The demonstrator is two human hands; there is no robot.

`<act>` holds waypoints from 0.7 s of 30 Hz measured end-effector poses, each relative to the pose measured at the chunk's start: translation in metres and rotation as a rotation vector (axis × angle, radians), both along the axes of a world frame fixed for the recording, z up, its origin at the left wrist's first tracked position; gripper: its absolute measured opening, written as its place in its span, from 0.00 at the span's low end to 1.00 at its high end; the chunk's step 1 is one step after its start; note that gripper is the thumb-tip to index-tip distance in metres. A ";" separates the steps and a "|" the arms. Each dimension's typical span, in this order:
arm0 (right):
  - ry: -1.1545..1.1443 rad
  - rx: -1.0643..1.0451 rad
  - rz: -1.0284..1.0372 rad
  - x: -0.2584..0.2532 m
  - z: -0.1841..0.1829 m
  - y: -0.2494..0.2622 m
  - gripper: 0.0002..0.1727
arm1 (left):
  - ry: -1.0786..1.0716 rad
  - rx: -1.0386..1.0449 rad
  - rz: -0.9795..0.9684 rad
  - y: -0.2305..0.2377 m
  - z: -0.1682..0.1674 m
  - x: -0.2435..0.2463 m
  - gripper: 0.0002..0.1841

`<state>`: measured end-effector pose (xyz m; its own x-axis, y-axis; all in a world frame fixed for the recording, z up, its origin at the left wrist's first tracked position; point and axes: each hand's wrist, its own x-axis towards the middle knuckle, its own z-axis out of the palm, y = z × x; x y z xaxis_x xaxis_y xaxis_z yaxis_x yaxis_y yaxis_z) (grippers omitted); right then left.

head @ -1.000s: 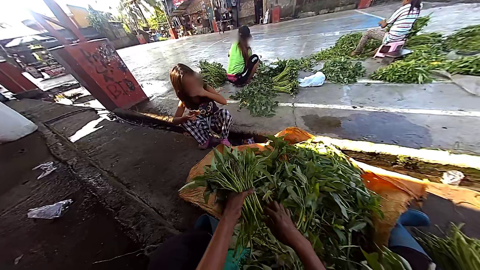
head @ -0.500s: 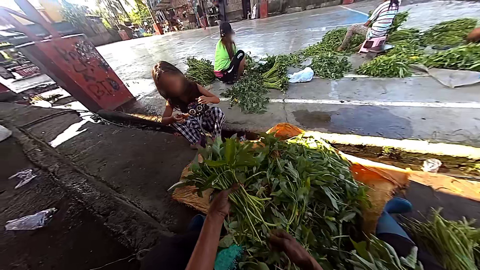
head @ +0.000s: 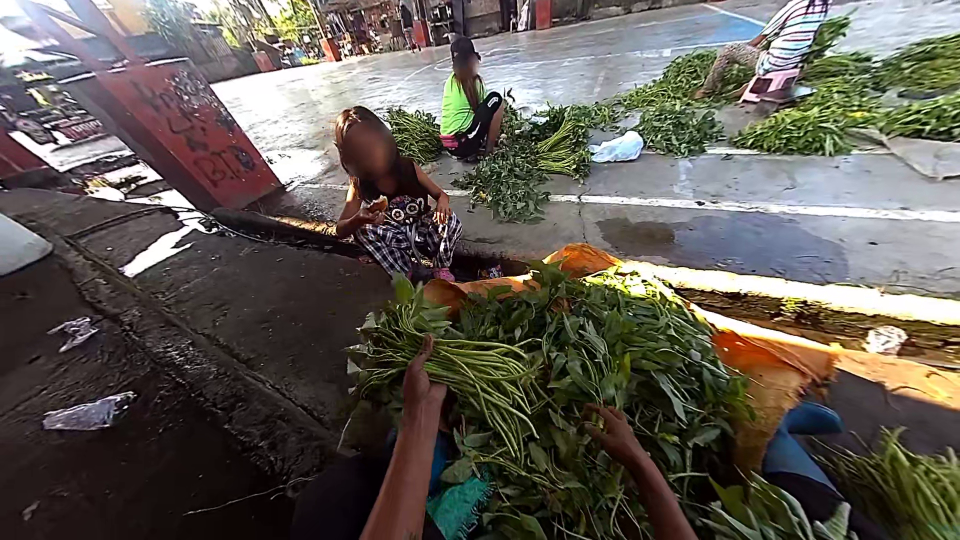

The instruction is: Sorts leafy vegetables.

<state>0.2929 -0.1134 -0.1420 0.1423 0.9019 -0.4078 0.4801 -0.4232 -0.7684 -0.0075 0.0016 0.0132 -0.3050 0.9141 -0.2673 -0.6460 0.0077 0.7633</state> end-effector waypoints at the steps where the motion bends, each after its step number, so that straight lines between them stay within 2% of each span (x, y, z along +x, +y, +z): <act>1: -0.013 -0.049 0.004 -0.001 -0.001 0.006 0.32 | 0.002 -0.011 -0.026 -0.001 0.001 0.004 0.09; 3: -0.078 -0.052 -0.044 -0.006 0.004 0.012 0.26 | 0.016 -0.034 -0.096 -0.004 0.000 0.009 0.07; 6: -0.150 0.201 -0.321 -0.014 0.034 0.005 0.13 | 0.022 -0.076 -0.202 -0.005 -0.007 0.010 0.08; 8: -0.063 0.523 -0.474 -0.018 0.056 -0.002 0.10 | 0.028 -0.077 -0.250 -0.005 -0.008 0.013 0.08; 10: 0.033 0.711 -0.547 -0.019 0.071 -0.006 0.15 | 0.039 -0.066 -0.268 -0.004 -0.011 0.019 0.07; 12: 0.021 0.614 -0.488 -0.007 0.074 -0.007 0.19 | 0.064 -0.046 -0.296 -0.004 -0.016 0.023 0.07; 14: -0.004 0.413 -0.422 0.006 0.069 -0.008 0.16 | 0.093 -0.039 -0.344 -0.007 -0.023 0.024 0.11; 17: 0.050 0.506 -0.491 -0.005 0.076 -0.008 0.10 | 0.195 -0.085 -0.419 -0.010 -0.023 0.029 0.11; 21: 0.215 0.669 -0.462 -0.039 0.083 -0.014 0.12 | 0.323 -0.164 -0.465 -0.024 -0.022 0.045 0.05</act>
